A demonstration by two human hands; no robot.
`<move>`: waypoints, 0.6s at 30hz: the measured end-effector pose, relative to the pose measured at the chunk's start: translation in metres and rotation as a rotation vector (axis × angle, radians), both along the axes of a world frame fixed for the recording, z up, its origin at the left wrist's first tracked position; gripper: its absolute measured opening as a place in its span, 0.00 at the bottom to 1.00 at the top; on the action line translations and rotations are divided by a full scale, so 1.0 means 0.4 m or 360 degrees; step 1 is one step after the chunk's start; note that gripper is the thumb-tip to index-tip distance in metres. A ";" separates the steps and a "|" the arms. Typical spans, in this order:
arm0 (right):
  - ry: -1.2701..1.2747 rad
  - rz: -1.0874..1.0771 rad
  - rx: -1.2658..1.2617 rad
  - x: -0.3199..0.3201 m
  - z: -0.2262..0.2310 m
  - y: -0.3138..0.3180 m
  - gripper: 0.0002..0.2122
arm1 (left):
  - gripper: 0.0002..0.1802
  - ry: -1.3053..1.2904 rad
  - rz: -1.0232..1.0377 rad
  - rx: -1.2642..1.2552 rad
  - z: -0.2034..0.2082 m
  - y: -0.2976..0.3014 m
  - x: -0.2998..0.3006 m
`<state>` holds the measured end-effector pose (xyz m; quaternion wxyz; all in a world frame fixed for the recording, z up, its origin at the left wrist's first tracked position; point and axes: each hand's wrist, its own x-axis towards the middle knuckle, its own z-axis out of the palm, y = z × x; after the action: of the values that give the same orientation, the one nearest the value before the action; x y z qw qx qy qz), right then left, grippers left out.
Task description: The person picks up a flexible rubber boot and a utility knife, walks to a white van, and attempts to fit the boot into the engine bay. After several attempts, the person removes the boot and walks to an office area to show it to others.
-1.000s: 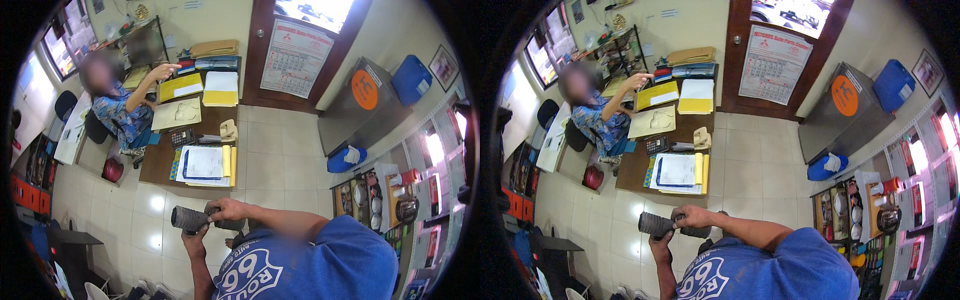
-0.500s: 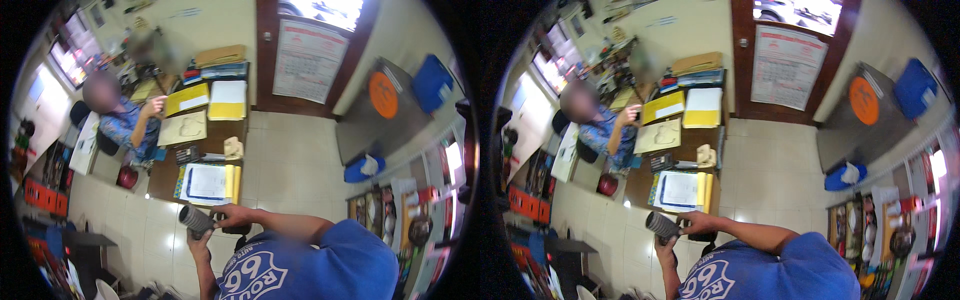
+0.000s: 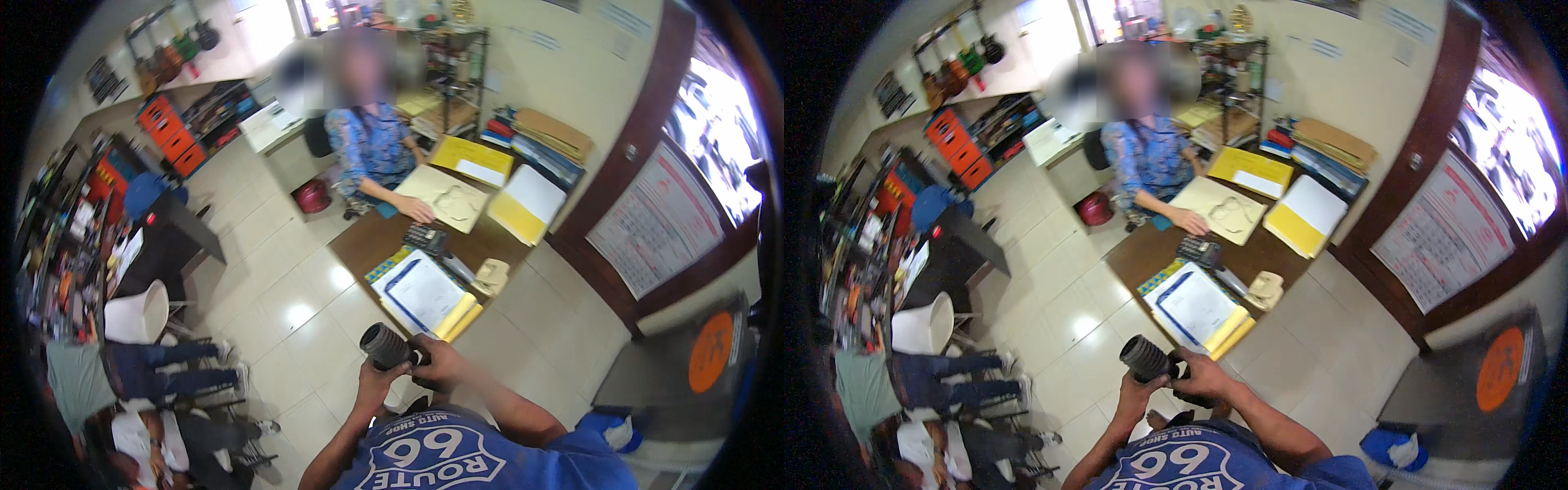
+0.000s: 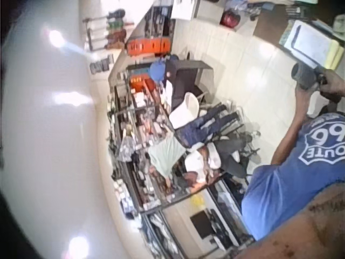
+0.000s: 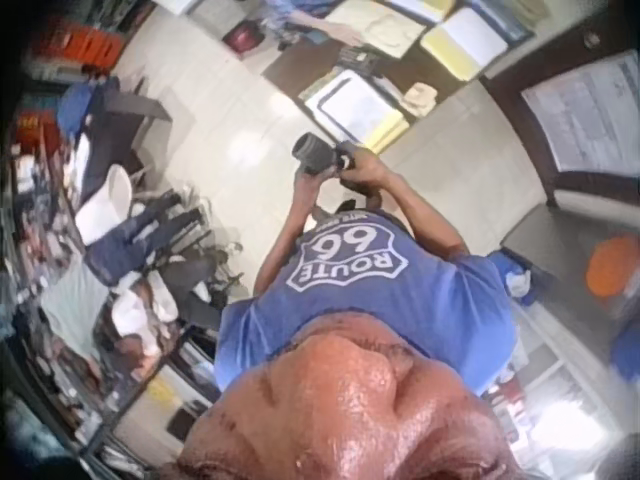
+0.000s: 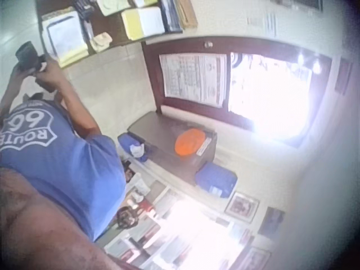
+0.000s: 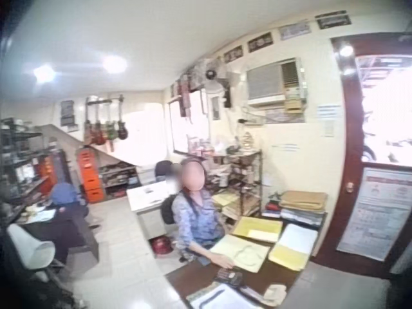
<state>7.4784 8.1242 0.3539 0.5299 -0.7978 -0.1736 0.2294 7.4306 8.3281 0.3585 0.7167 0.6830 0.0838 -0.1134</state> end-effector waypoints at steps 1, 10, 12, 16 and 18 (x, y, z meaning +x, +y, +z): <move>-0.0064 0.0006 -0.0004 0.003 0.004 0.017 0.31 | 0.25 0.0012 0.0058 0.0025 -0.004 0.014 -0.002; 0.0108 0.0046 -0.0070 0.011 0.025 0.168 0.31 | 0.24 -0.0066 0.0077 -0.0074 -0.038 0.181 -0.014; -0.0013 0.0068 -0.0078 0.003 0.018 0.193 0.30 | 0.25 -0.0060 0.0080 -0.0153 -0.054 0.214 -0.013; 0.0017 0.0012 0.0043 -0.014 0.003 0.220 0.26 | 0.26 -0.0034 0.0102 -0.0228 -0.070 0.281 -0.019; 0.0164 -0.0106 0.0130 -0.018 -0.002 0.226 0.24 | 0.27 -0.0034 0.0129 -0.0195 -0.070 0.308 -0.023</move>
<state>7.4713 8.2147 0.3530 0.5776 -0.7680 -0.1288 0.2450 7.4215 8.4513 0.3304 0.7620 0.6350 0.0966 -0.0818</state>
